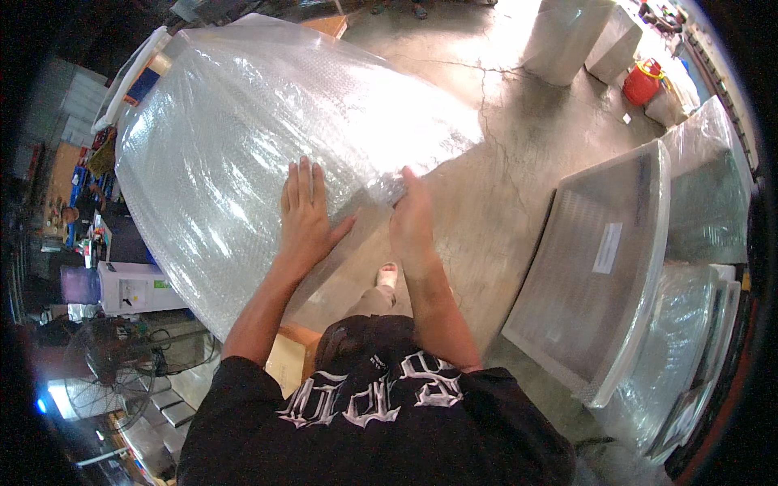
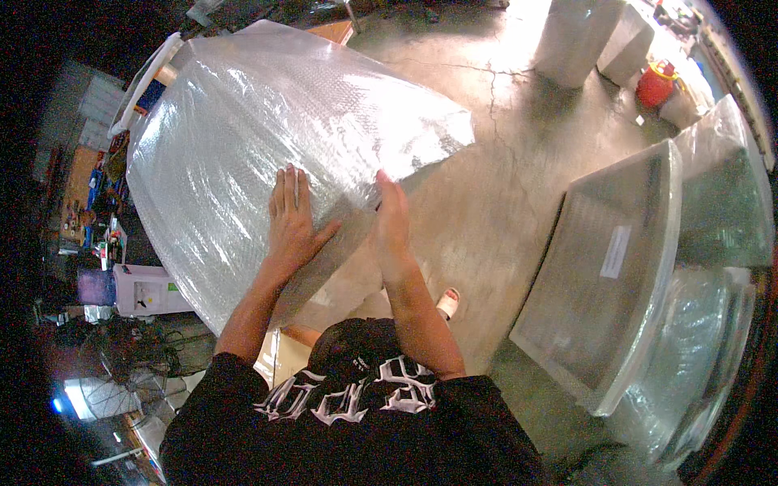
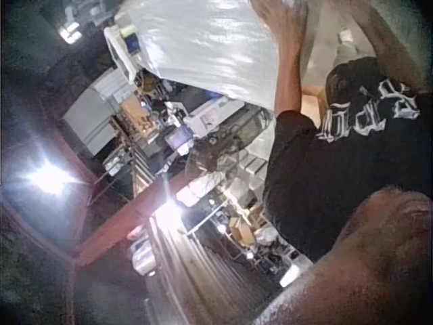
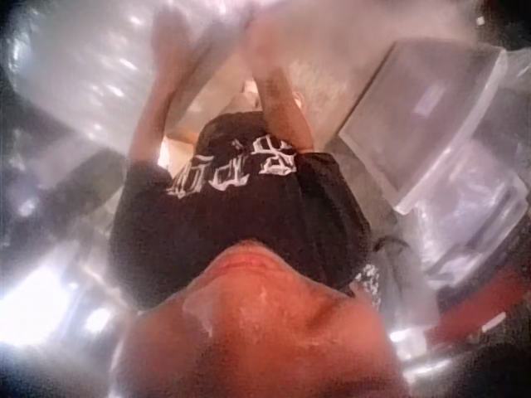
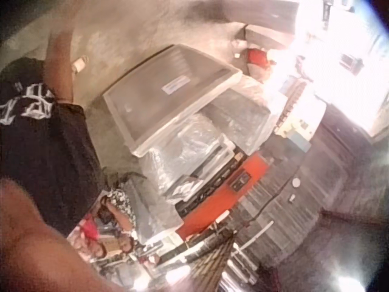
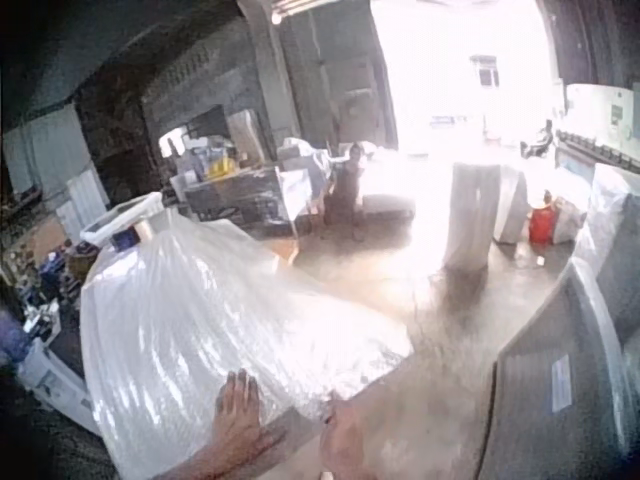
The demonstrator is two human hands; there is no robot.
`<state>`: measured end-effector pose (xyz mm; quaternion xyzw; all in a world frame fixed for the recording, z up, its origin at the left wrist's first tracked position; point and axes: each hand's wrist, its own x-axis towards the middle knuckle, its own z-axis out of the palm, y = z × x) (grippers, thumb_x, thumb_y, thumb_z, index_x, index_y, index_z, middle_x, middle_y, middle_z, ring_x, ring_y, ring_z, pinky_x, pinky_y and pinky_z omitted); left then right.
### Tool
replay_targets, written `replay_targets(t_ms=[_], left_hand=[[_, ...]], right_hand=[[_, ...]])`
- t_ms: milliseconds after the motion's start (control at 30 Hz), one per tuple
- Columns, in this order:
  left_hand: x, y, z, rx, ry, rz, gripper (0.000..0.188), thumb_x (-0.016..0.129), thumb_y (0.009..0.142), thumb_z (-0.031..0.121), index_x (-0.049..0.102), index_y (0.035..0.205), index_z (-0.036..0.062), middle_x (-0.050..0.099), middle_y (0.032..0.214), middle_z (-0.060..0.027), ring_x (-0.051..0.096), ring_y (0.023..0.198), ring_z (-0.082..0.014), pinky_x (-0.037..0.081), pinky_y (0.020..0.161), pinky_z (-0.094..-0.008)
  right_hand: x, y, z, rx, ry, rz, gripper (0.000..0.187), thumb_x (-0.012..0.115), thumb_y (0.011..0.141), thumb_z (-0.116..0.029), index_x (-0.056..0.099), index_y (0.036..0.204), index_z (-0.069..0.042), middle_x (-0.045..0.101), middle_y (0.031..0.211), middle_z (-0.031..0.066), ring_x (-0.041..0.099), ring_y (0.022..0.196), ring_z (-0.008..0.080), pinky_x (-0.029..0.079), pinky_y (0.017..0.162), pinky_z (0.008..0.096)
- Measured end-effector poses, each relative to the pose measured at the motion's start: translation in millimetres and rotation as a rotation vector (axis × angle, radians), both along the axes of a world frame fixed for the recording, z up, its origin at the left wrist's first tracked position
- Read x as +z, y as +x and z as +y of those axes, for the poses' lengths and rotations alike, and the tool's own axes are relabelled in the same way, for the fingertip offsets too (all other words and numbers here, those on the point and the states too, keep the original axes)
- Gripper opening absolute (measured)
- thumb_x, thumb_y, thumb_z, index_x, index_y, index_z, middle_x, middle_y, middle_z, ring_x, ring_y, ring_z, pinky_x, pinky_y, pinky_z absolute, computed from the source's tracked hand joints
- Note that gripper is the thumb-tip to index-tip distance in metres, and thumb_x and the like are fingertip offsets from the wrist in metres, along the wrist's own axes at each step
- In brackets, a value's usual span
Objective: The person wraps a large piece of furniture with bubble wrap and secures it using a handheld tape dispenser. They rotate the item to cover all sides and apply tape to seal the wrap.
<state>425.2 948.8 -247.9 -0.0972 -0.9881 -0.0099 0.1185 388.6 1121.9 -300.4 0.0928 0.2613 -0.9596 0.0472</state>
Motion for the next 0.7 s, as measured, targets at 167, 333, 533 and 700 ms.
replay_targets(t_ms=[167,333,533,700], left_hand=[[5,4,-14,-0.141,-0.095,-0.071,0.107,0.074,0.084,0.048,0.016,0.157,-0.0053,0.012,0.164,-0.0291,0.011,0.152,-0.0468,0.015,0.122,-0.0558],[-4,0,-22,-0.303,-0.097,-0.095,0.100,0.069,0.086,0.044,0.019,0.155,-0.0093,0.016,0.163,-0.0303,0.013,0.152,-0.0471,0.013,0.123,-0.0553],[-4,3,-24,-0.364,-0.008,-0.043,0.099,0.071,0.084,0.040,0.023,0.150,-0.0160,0.022,0.159,-0.0338,0.016,0.150,-0.0477,0.013,0.123,-0.0571],[-10,3,-30,-0.380,0.028,-0.009,0.098,0.069,0.085,0.040,0.023,0.149,-0.0183,0.023,0.157,-0.0361,0.017,0.150,-0.0481,0.013,0.123,-0.0547]], right_hand=[[23,-5,-12,-0.167,0.331,-0.127,0.046,0.055,0.103,-0.035,0.059,0.126,0.004,0.063,0.120,0.0080,0.057,0.109,0.0173,0.042,0.097,0.0335],[-20,-14,-11,-0.360,0.599,-0.158,0.049,0.063,0.098,-0.039,0.065,0.114,0.007,0.068,0.095,0.0075,0.060,0.088,0.0161,0.048,0.078,0.0320],[25,-28,11,-0.134,0.227,-0.258,0.054,0.058,0.101,-0.046,0.065,0.113,0.006,0.069,0.097,0.0152,0.064,0.091,0.0205,0.051,0.077,0.0356],[-4,-4,-51,-0.338,0.451,-0.259,0.052,0.052,0.104,-0.041,0.062,0.116,0.008,0.067,0.096,0.0138,0.065,0.090,0.0203,0.052,0.076,0.0365]])
